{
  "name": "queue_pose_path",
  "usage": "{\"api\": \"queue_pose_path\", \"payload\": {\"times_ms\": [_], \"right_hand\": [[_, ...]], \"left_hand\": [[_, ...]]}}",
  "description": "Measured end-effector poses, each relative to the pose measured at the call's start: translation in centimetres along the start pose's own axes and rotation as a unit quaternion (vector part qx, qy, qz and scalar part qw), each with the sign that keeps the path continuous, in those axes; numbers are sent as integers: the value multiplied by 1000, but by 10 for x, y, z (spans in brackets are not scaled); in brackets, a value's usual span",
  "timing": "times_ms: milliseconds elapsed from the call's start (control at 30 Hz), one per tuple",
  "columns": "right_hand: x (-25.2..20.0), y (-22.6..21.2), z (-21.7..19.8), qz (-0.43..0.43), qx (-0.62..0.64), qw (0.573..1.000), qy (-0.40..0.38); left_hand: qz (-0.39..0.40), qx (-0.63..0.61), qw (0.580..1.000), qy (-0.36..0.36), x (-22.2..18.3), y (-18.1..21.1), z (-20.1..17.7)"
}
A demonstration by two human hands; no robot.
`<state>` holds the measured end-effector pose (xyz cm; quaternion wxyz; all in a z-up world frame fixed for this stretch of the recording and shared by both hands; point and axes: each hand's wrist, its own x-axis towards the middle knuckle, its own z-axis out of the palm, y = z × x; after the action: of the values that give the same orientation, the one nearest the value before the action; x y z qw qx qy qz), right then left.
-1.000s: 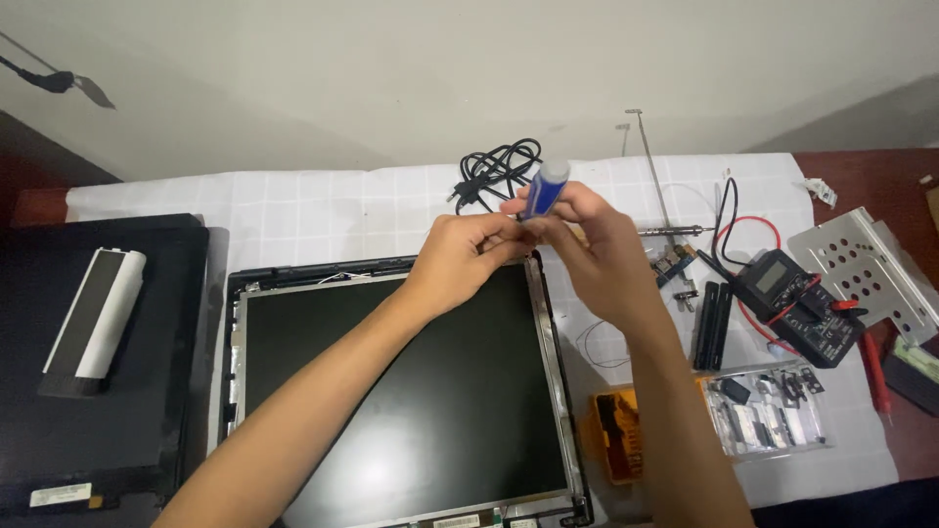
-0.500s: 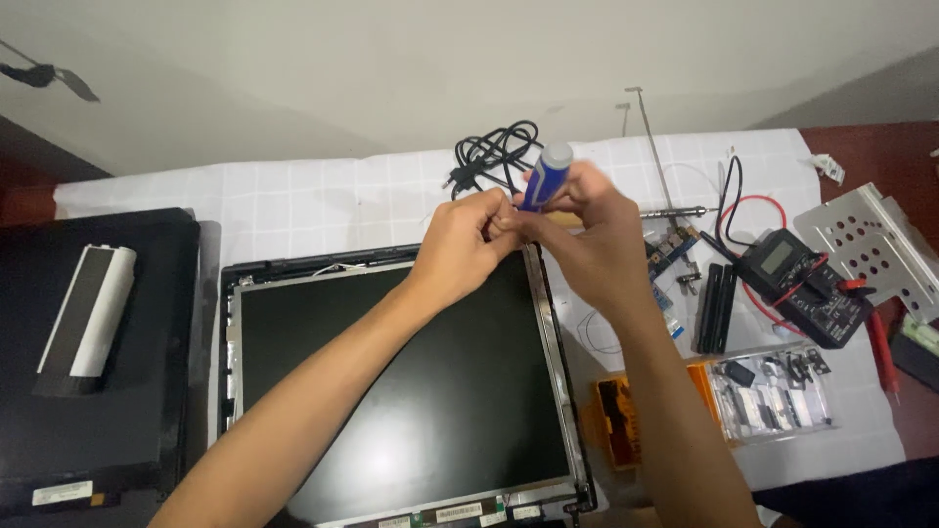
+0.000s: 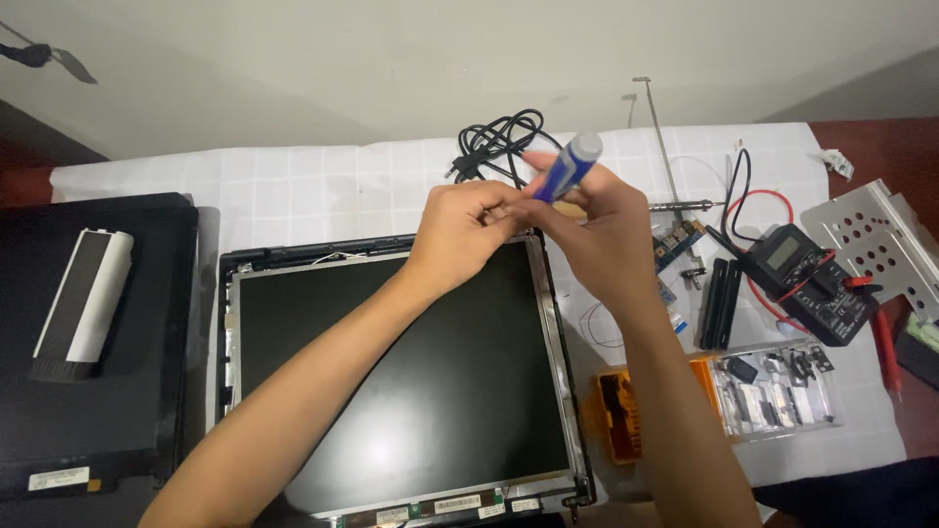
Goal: Disassembling a computer monitor to remove the LCD panel using a screwdriver for prying
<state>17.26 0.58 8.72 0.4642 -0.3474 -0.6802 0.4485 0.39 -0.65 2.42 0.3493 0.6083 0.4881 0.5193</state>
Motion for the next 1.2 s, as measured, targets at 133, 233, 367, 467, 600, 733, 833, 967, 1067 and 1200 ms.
{"api": "queue_pose_path", "payload": {"times_ms": [133, 233, 367, 467, 600, 733, 833, 967, 1067, 1200], "right_hand": [[1, -7, 3, 30, 22, 999, 8], [0, -1, 3, 9, 34, 999, -9], [2, -2, 3, -58, -27, 997, -35], [2, -10, 3, -61, -33, 997, -26], [2, -12, -1, -43, -49, 998, -24], [1, 0, 4, -75, -53, 996, -23], [-1, -4, 5, -49, -60, 997, 6], [2, -13, 2, -5, -6, 1000, -6], [3, -9, 0, -34, -10, 999, -10], [1, -5, 8, -36, 19, 999, 26]], "left_hand": [[-2, -8, 1000, 7, 2, -1, -1], [-19, -11, 1000, 15, 2, -9, 0], [-26, -9, 1000, -2, 3, 8, -2], [-17, -22, 999, -20, 2, 28, -2], [-6, -4, 1000, -19, 0, 16, -3], [-18, -17, 1000, 2, 3, -12, 5], [-47, 12, 999, 8, 3, 5, -1], [-2, -16, 1000, -24, 1, 21, -3], [-1, 0, 999, -34, 3, 12, -4], [-20, 25, 999, -10, 0, 5, 0]]}}
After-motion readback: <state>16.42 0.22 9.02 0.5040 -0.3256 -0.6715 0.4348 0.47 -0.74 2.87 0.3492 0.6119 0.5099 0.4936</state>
